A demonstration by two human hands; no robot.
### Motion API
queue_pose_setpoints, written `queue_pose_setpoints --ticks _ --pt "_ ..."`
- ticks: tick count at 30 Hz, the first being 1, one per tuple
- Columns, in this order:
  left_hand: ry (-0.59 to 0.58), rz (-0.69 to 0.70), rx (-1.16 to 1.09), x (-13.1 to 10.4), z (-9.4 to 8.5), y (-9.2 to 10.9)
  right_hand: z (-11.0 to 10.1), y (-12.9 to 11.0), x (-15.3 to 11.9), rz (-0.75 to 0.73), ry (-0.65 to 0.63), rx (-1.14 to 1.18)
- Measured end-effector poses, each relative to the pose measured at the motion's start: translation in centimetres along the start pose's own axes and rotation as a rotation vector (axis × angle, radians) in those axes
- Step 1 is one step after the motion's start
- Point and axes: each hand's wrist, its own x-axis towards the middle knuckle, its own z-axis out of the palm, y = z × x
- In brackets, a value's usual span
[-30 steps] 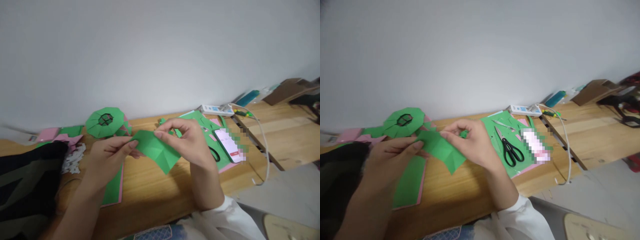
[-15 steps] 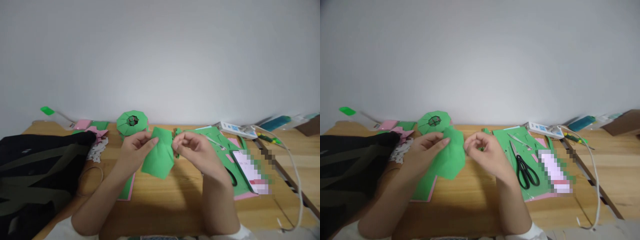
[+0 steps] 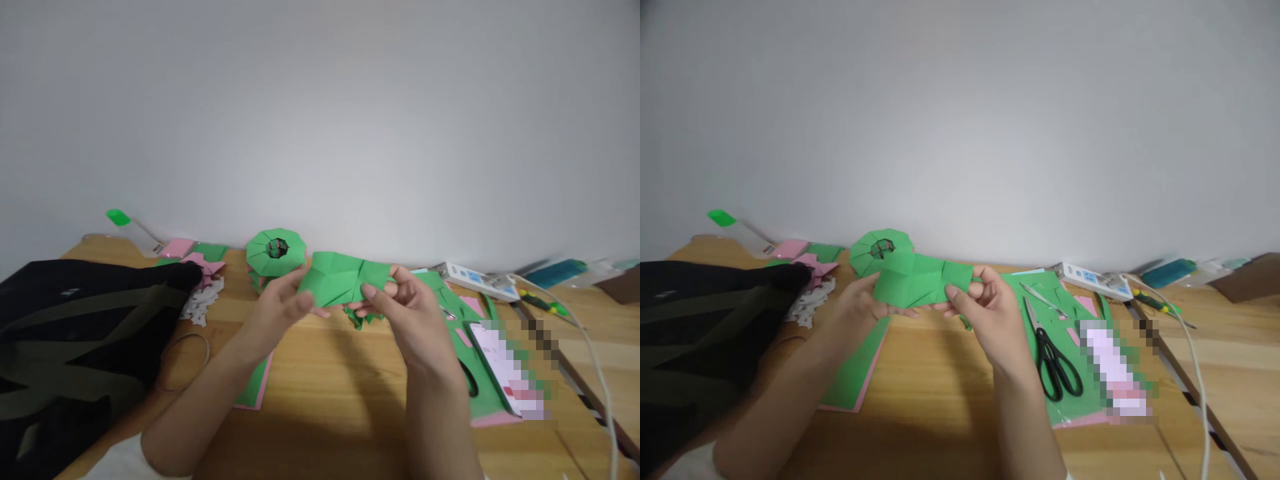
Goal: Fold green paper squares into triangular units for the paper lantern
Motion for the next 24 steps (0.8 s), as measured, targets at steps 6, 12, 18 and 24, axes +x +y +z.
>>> queue_pose_setpoints --ticks 6,12,18,24 --pt "-0.008 -0.128 -0.293 -0.1 0.9 0.3 0.7 -0.1 -0.1 0.003 -0.011 0.116" --pt "-0.041 -0.147 -0.198 -0.4 1.3 0.1 1.2 0.6 -0.2 -0.101 -0.005 -0.020" --pt "0.043 0.024 0.215 -0.7 1.0 0.5 1.2 0.9 -0.6 -0.326 0.048 -0.435" --pt "-0.089 0.414 0.589 -1.3 0.5 0.7 0.2 -1.3 -2.1 -0.922 0.057 -0.944"
